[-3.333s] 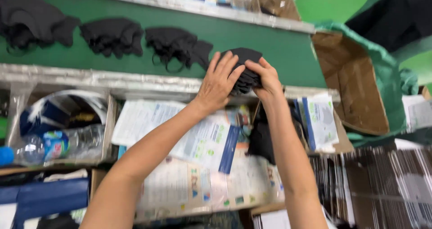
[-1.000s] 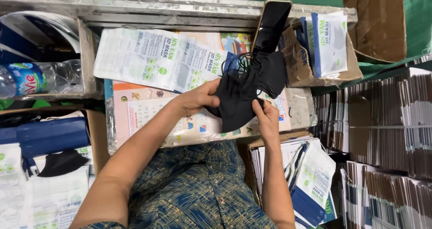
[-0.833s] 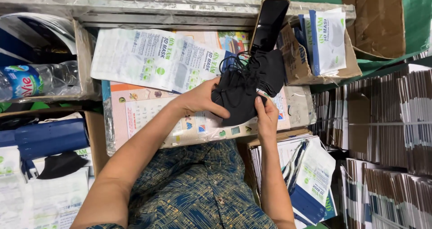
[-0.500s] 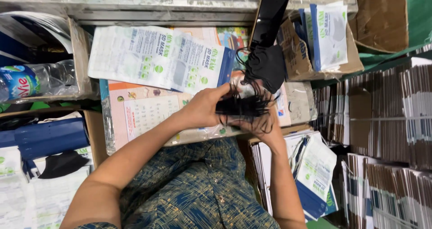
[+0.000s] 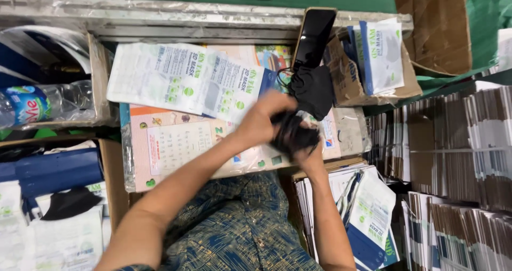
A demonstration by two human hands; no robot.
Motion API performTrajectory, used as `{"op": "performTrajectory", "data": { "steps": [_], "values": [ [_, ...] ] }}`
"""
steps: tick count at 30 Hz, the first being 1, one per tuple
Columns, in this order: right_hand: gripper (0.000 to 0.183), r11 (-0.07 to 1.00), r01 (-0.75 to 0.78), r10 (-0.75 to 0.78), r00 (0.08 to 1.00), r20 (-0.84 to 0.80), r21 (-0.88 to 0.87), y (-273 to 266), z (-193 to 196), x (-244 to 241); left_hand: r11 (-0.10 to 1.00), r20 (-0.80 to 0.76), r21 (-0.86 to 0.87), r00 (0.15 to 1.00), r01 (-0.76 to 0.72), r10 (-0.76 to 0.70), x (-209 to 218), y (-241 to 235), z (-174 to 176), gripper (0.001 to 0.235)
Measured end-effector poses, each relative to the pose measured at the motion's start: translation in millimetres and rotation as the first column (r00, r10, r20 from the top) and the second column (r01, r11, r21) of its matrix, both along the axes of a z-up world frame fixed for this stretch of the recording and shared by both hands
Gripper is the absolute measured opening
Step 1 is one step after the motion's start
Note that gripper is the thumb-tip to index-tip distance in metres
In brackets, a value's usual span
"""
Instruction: The person takes black face masks from a conveyor belt, inserts them into individual plastic pouches, and places the filled pouches into stacks.
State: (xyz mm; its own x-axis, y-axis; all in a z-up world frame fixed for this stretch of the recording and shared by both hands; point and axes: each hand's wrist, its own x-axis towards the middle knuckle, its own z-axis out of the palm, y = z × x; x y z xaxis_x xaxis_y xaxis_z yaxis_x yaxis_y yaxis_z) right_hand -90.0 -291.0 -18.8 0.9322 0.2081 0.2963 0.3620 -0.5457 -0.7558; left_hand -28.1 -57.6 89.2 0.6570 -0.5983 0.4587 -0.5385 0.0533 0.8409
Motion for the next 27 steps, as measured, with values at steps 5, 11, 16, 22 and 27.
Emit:
{"op": "performTrajectory", "data": {
  "steps": [5, 11, 16, 22, 27],
  "values": [
    [0.027, 0.800, 0.445, -0.363, 0.893, -0.267, 0.401, -15, 13, 2, 0.623, 0.097, 0.160, 0.640, -0.766, 0.762, 32, -11, -44, 0.024],
    [0.054, 0.562, 0.459, -0.216, 0.884, -0.414, 0.688, 30, 59, 4, 0.572, 0.305, 0.385, 0.685, -0.724, 0.661, 44, 4, -82, 0.017],
    [0.056, 0.486, 0.445, -0.028, 0.868, -0.496, 0.752, 73, 44, 21, 0.713, 0.239, 0.282, 0.767, -0.642, 0.596, 45, 15, -83, 0.011],
    [0.054, 0.283, 0.625, 0.030, 0.752, -0.659, 0.727, 110, 81, 34, 0.742, 0.211, 0.164, 0.758, -0.650, 0.617, 39, 13, -79, 0.018],
    [0.039, 0.213, 0.212, 0.090, 0.968, -0.235, 0.954, 54, -17, 60, 0.663, 0.205, -0.017, 0.646, -0.748, 0.735, 32, 30, -7, 0.015]
  ]
}}
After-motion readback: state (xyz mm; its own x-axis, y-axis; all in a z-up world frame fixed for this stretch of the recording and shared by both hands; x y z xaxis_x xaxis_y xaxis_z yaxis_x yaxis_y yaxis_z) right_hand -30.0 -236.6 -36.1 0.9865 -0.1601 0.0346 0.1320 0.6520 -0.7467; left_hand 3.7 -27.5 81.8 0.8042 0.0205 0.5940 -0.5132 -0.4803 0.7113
